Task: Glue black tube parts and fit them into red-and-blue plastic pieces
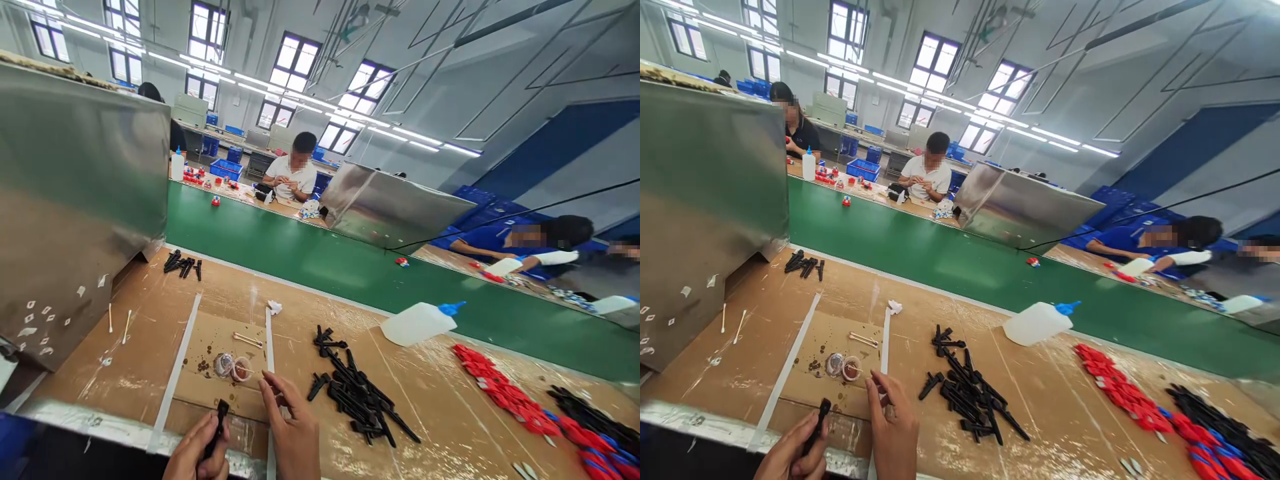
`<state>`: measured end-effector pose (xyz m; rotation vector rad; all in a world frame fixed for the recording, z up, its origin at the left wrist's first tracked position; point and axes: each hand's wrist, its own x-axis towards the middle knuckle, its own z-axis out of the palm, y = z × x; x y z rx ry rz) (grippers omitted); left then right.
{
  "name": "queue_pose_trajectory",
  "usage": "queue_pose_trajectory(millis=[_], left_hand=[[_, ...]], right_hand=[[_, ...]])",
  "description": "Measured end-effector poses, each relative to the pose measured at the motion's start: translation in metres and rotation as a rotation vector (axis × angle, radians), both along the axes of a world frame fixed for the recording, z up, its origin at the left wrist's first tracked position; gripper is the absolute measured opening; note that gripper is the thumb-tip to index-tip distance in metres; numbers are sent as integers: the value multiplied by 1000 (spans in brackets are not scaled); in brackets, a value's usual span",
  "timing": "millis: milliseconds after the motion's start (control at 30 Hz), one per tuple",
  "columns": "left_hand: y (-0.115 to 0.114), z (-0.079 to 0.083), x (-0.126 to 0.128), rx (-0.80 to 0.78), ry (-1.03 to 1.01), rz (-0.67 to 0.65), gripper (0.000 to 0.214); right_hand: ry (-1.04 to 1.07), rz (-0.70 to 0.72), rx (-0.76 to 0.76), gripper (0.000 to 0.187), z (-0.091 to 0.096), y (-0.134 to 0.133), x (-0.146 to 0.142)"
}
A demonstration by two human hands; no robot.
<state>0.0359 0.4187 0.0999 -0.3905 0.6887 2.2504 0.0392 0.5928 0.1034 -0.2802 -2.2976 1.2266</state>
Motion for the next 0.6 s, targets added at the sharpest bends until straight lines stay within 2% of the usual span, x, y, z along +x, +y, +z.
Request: queue_pose_trajectory(millis=[100,233,467,600], left_hand=[[-3,-4,-1,11,-29,-14,49],[-6,-7,-2,47,4,-70,49],[-5,-8,-3,103,37,-97,47],[-1,-4,-4,130,40,-80,47]], right_hand=[[-31,21,-14,20,-2,-4,-7],[-70,72,-17,19,5,-8,-11],[44,-2,126,16,15,-12,-9],[15,-55,41,22,9,-10,-8]])
